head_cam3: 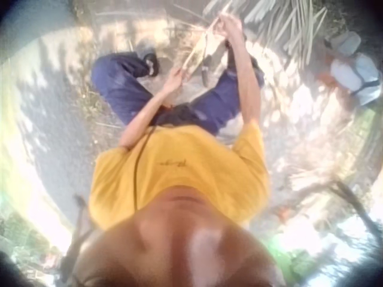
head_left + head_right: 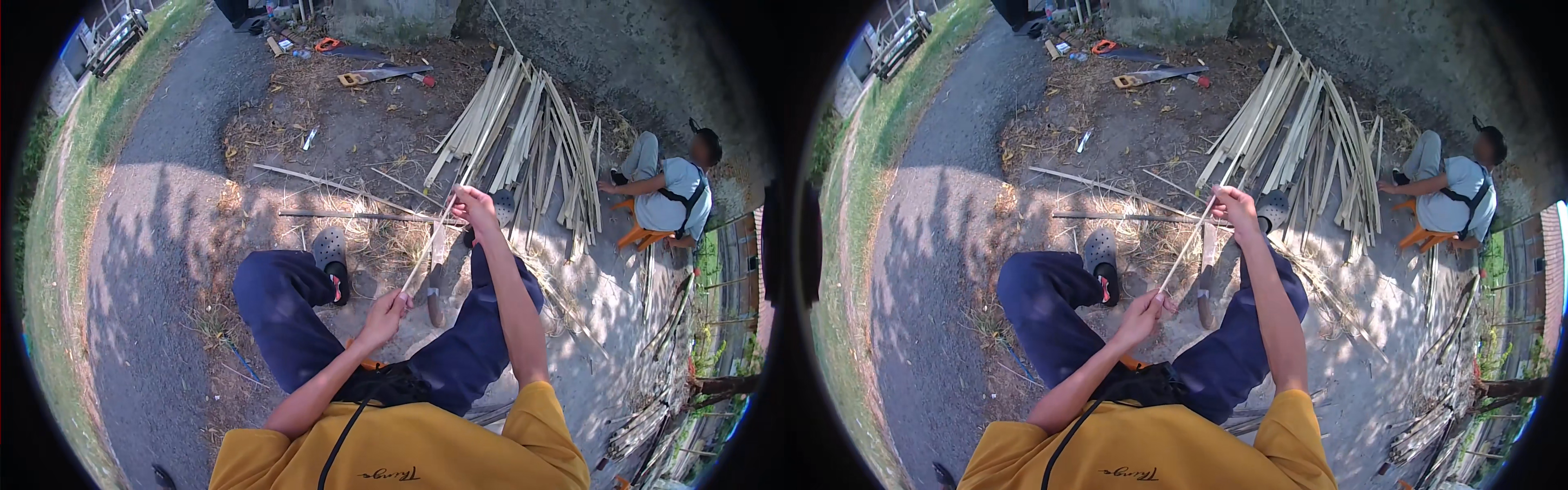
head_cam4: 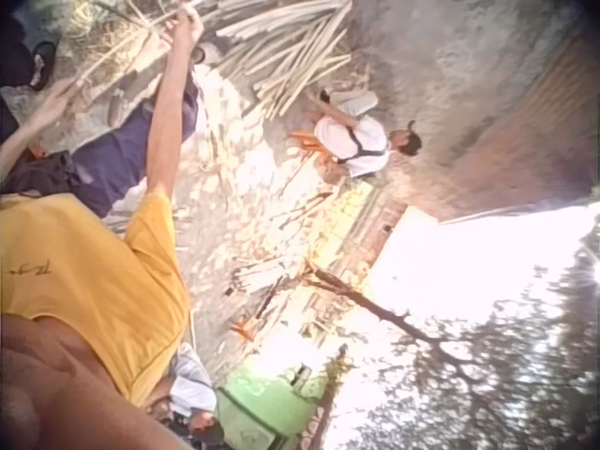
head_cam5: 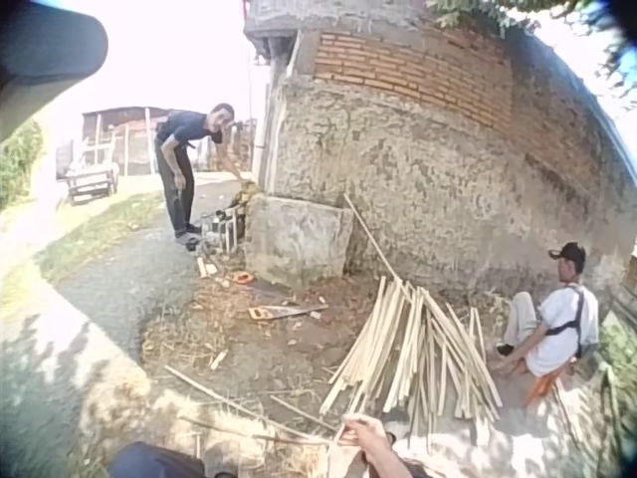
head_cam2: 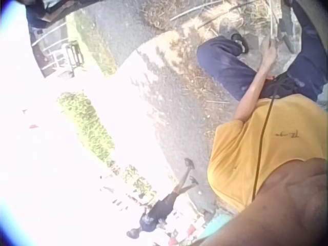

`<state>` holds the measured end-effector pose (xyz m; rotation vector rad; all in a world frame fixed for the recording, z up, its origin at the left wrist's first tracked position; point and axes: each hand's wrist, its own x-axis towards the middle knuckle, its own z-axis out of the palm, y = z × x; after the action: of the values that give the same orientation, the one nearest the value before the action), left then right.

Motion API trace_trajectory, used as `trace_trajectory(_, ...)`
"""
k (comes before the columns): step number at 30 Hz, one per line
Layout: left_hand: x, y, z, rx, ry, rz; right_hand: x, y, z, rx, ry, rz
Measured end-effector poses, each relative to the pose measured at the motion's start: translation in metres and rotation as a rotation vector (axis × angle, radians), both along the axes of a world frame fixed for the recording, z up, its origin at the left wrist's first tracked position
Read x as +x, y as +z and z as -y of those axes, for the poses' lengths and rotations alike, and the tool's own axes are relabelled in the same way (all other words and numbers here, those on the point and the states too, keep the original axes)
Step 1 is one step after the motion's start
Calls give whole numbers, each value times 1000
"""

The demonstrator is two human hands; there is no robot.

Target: The person uses a large blade to shave or peel thin strips of bamboo by hand while sitting on a stool outdoors.

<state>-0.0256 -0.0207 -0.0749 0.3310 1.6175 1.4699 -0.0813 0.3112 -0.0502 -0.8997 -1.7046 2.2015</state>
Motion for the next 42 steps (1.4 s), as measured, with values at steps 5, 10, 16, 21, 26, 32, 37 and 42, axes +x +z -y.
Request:
trace_trajectory(5, 7, -6, 8, -16, 60, -143, -15, 35, -22, -68, -54, -83)
trace_trajectory(10, 16, -3, 16, 64, 107, -324, -21, 51, -38, 8, 9, -113)
trace_trajectory(16, 18, 7, 27, -34, 37, -220, -23, 49, -40, 26, -91, -72)
trace_trajectory(21, 19, 13, 31, -27, 50, -213, -19, 50, -37, 65, -134, -58)
trace_trajectory(26, 18, 15, 25, 23, -7, -81, -3, 66, -48, 63, -102, -113)
trace_trajectory(32, 13, 3, 16, 10, -98, -57, 34, 69, -70, 74, -132, -38)
trace_trajectory(37, -1, -30, 9, -16, -215, -35, 51, 56, -89, 93, -157, -28)
trace_trajectory(42, -22, -57, -11, -203, -286, -381, 49, 45, -93, 222, -187, -71)
